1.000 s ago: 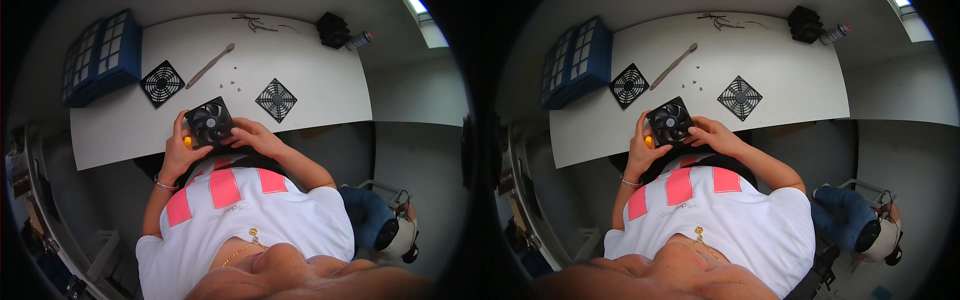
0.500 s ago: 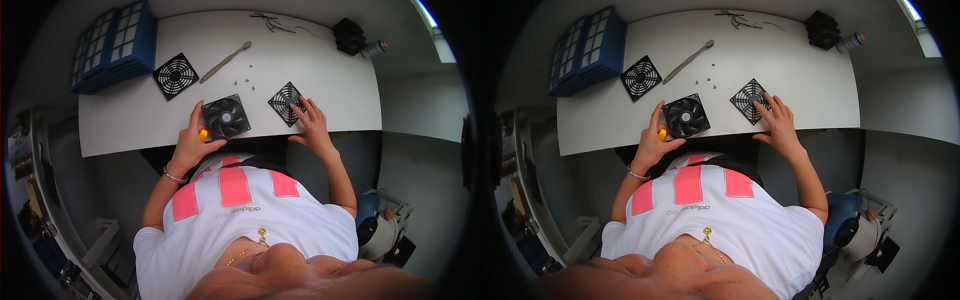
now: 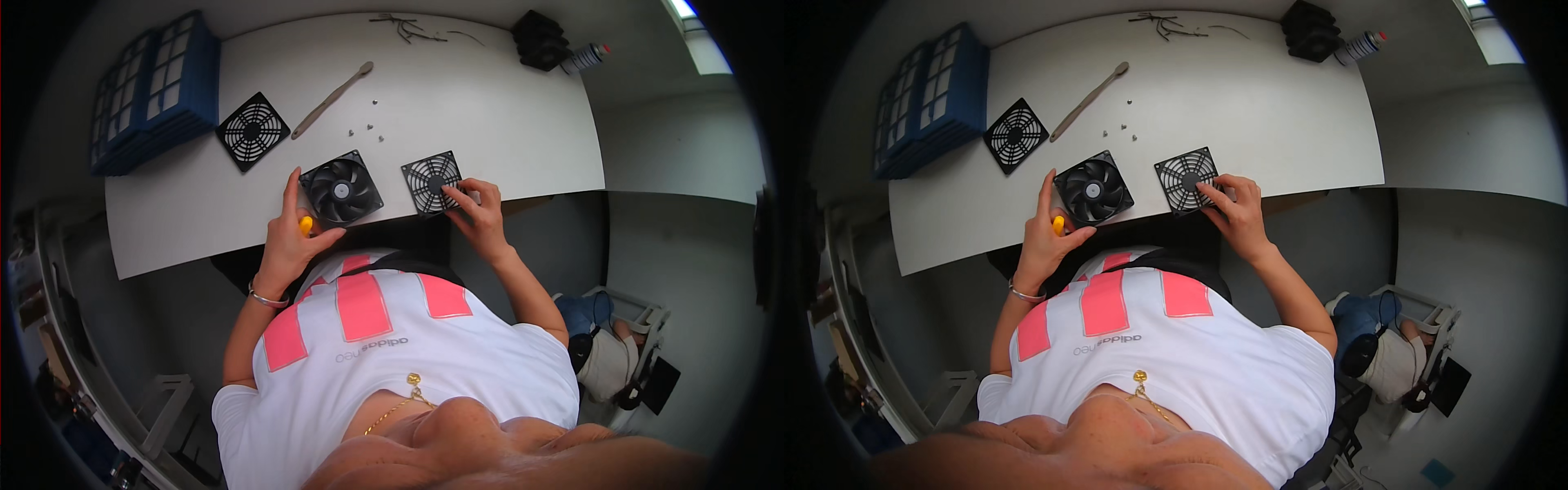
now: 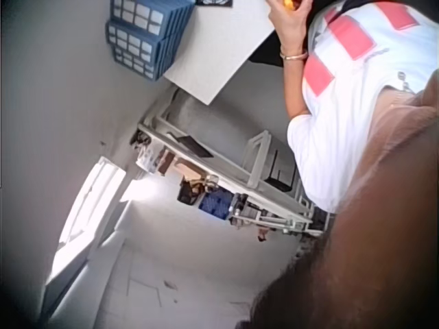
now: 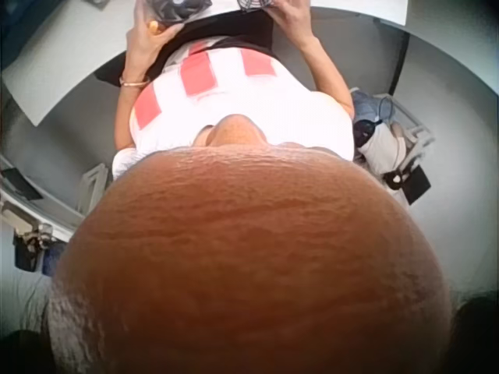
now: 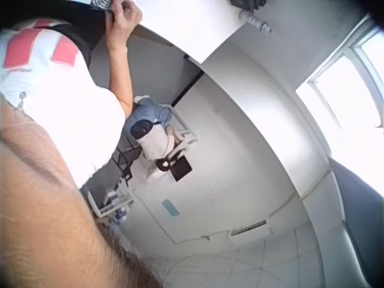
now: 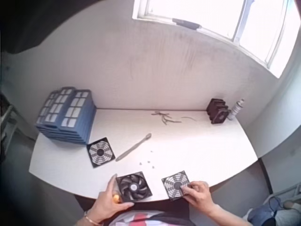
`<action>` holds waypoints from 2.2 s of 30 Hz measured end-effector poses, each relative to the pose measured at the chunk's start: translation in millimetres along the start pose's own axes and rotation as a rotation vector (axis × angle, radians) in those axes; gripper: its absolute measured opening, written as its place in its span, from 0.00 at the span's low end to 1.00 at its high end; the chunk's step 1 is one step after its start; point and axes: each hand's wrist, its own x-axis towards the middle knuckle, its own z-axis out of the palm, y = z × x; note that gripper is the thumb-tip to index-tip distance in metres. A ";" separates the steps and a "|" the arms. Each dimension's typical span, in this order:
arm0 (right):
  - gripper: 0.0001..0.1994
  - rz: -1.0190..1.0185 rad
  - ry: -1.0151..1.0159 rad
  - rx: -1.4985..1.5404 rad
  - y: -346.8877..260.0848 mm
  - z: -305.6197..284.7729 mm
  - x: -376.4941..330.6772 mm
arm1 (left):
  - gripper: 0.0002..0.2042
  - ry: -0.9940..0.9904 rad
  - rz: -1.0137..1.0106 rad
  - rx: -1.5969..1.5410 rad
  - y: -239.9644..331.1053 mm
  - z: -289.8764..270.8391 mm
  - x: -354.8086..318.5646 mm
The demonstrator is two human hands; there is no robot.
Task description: The person disassembles a computer fan by using a screwdriver to remove screws from the housing and then lifting away the plastic grilles.
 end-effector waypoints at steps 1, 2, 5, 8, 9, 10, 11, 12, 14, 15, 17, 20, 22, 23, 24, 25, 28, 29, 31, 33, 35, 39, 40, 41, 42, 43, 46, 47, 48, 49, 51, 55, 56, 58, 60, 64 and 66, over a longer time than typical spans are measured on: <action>0.30 -0.012 0.004 0.007 0.1 0.0 0.0 | 0.53 0.009 0.014 -0.002 -0.9 0.7 -0.1; 0.28 -0.024 0.008 0.015 0.3 -0.1 0.3 | 0.53 0.009 0.011 -0.004 -0.7 1.2 0.6; 0.27 0.013 0.011 0.034 -3.7 -2.4 -0.5 | 0.52 0.011 0.012 -0.005 0.7 0.3 -2.1; 0.26 0.022 0.083 0.122 -0.4 2.7 -1.5 | 0.50 -0.026 -0.048 -0.031 -0.1 -1.0 1.4; 0.26 0.015 0.077 0.125 -0.2 2.6 0.6 | 0.51 -0.044 -0.036 -0.013 -1.7 -0.6 1.4; 0.25 0.015 0.118 0.143 -0.4 1.9 3.4 | 0.52 -0.061 -0.024 0.005 -3.6 -0.5 1.2; 0.25 0.015 0.159 0.160 -1.2 1.3 6.6 | 0.52 -0.052 -0.028 0.000 -5.7 -0.8 1.1; 0.25 0.008 0.153 0.161 -4.4 0.1 10.0 | 0.49 -0.018 0.025 -0.008 -6.9 -0.1 0.7; 0.24 0.005 0.218 0.240 -16.9 0.5 19.0 | 0.46 0.026 0.076 -0.020 -9.7 1.9 -3.0; 0.24 -0.002 0.217 0.241 -22.5 2.0 23.4 | 0.40 0.072 0.046 -0.100 -12.0 2.8 -5.0; 0.23 -0.073 0.264 0.310 -33.0 6.4 31.7 | 0.34 0.126 0.016 -0.179 -12.4 1.1 -6.4; 0.23 -0.128 0.262 0.366 -46.8 14.6 39.5 | 0.19 0.188 -0.044 -0.213 -8.3 -5.6 -12.7; 0.24 -0.170 0.245 0.403 -52.7 24.6 46.3 | 0.12 0.126 -0.039 -0.280 -10.0 -9.9 -13.1; 0.24 -0.177 0.238 0.415 -55.6 29.8 49.3 | 0.12 0.138 -0.047 -0.278 -6.7 -10.2 -13.4; 0.24 -0.190 0.206 0.416 -59.5 33.4 51.8 | 0.11 0.086 -0.065 -0.318 0.4 -9.1 -14.1; 0.25 -0.203 0.174 0.416 -64.0 36.8 54.0 | 0.10 0.033 -0.082 -0.358 3.7 -9.5 -15.1; 0.25 -0.230 0.118 0.403 -79.5 44.1 60.3 | 0.20 0.031 -0.085 -0.332 5.4 -4.7 -19.5; 0.25 -0.239 0.093 0.387 -83.0 44.9 62.1 | 0.25 0.074 -0.064 -0.326 9.2 -3.9 -21.2; 0.26 -0.242 0.074 0.386 -87.0 46.1 64.7 | 0.37 0.077 -0.087 -0.356 6.1 -6.4 -21.1; 0.27 -0.236 0.025 0.387 -87.8 47.7 65.1 | 0.45 0.122 0.079 -0.260 -2.1 -6.4 -19.5; 0.27 -0.241 0.016 0.389 -86.4 50.4 63.0 | 0.48 0.111 0.073 -0.233 -3.0 -6.5 -17.8; 0.27 -0.228 0.015 0.337 -87.8 51.6 62.0 | 0.53 0.141 0.118 -0.126 -5.5 -2.2 -12.2; 0.27 -0.229 0.013 0.338 -88.2 52.2 61.3 | 0.53 0.143 0.116 -0.127 -6.5 -1.6 -11.4; 0.27 -0.226 0.024 0.339 -88.5 53.4 60.3 | 0.54 0.151 0.142 -0.052 -7.6 -1.0 -10.6; 0.28 -0.222 0.035 0.341 -88.8 54.0 59.4 | 0.55 0.158 0.167 0.023 -8.7 -0.4 -9.9; 0.28 -0.223 0.034 0.343 -89.3 53.3 58.1 | 0.55 0.160 0.165 0.023 -9.8 0.7 -9.1; 0.29 -0.256 0.015 0.275 -89.1 52.6 55.1 | 0.55 0.160 0.242 0.132 -11.5 4.0 -6.4; 0.29 -0.266 0.019 0.277 -88.0 54.0 54.9 | 0.55 0.156 0.246 0.174 -11.7 4.7 -5.2; 0.29 -0.276 0.023 0.278 -86.8 54.3 54.6 | 0.55 0.150 0.249 0.214 -11.2 5.9 -4.5; 0.29 -0.274 0.023 0.278 -86.4 53.9 54.6 | 0.55 0.148 0.248 0.214 -9.3 6.2 -4.6; 0.29 -0.262 0.004 0.294 -85.5 52.5 55.0 | 0.54 0.115 0.169 0.177 -3.5 5.3 -5.5; 0.29 -0.237 -0.023 0.311 -79.7 51.9 52.3 | 0.53 0.106 0.145 0.239 0.5 4.9 -5.7; 0.30 -0.187 -0.042 0.340 -78.6 50.2 52.0 | 0.53 0.111 0.155 0.257 0.9 4.0 -4.8; 0.31 -0.133 -0.057 0.367 -76.8 47.0 52.5 | 0.52 0.111 0.168 0.274 3.1 2.4 -2.7; 0.35 -0.024 -0.076 0.504 -74.9 45.1 56.1 | 0.51 0.096 0.202 0.325 5.5 -0.2 -0.5; 0.36 -0.023 -0.106 0.517 -68.0 46.3 54.5 | 0.49 0.103 0.294 0.426 7.0 -1.1 4.8; 0.37 -0.028 -0.135 0.529 -66.5 45.4 55.2 | 0.50 0.053 0.211 0.405 12.2 -3.0 4.8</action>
